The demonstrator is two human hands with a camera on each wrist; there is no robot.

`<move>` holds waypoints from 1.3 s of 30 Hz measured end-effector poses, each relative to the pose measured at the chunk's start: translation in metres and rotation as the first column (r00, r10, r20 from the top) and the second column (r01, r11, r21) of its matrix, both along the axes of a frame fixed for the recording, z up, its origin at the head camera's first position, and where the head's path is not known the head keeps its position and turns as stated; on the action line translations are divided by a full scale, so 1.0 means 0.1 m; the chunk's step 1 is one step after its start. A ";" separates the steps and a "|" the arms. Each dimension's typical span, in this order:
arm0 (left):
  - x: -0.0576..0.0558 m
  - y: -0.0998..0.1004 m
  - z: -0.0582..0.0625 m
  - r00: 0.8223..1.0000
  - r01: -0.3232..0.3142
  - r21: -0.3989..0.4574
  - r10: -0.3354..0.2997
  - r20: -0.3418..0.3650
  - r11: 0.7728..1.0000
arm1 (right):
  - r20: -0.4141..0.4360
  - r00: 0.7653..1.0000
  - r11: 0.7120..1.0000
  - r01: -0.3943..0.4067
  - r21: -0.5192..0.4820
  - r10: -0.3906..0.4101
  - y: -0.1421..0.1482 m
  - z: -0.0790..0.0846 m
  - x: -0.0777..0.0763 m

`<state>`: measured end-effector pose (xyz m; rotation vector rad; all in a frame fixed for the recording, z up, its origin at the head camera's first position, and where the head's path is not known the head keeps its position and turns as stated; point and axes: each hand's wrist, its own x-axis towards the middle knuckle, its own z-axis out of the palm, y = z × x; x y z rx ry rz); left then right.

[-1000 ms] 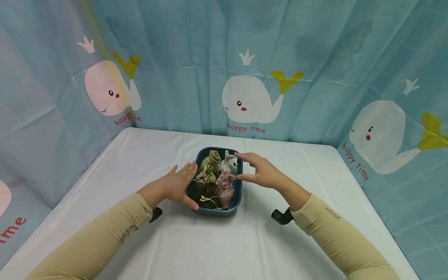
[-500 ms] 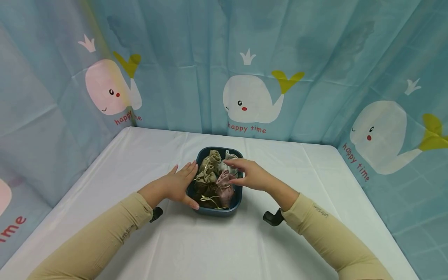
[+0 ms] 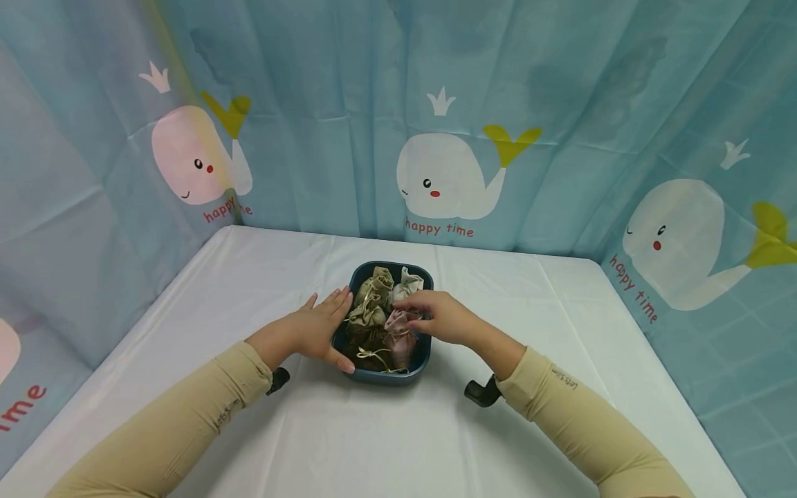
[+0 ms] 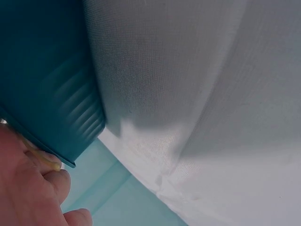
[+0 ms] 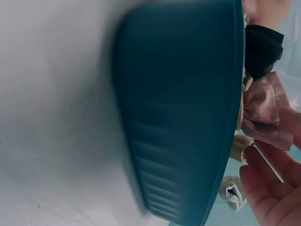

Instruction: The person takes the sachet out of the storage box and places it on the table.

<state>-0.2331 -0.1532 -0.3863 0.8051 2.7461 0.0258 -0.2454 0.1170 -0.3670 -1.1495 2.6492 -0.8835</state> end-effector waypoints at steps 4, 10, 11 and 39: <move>0.00 0.00 0.00 1.000 0.000 -0.003 0.000 -0.001 1.000 | -0.002 0.999 0.999 0.042 0.005 -0.042 -0.01 -0.01 0.00; 0.00 0.01 0.01 1.000 -0.003 -0.001 0.003 0.004 1.000 | -0.010 0.997 0.997 0.082 -0.004 -0.082 -0.02 -0.02 0.00; 0.00 0.01 0.01 1.000 -0.004 0.000 0.004 0.005 1.000 | -0.015 0.996 0.996 0.084 -0.003 -0.084 -0.02 -0.03 0.00; 0.01 0.02 0.03 1.000 -0.008 -0.009 0.008 0.013 1.000 | -0.055 0.985 0.987 0.163 -0.002 -0.163 -0.04 0.04 0.00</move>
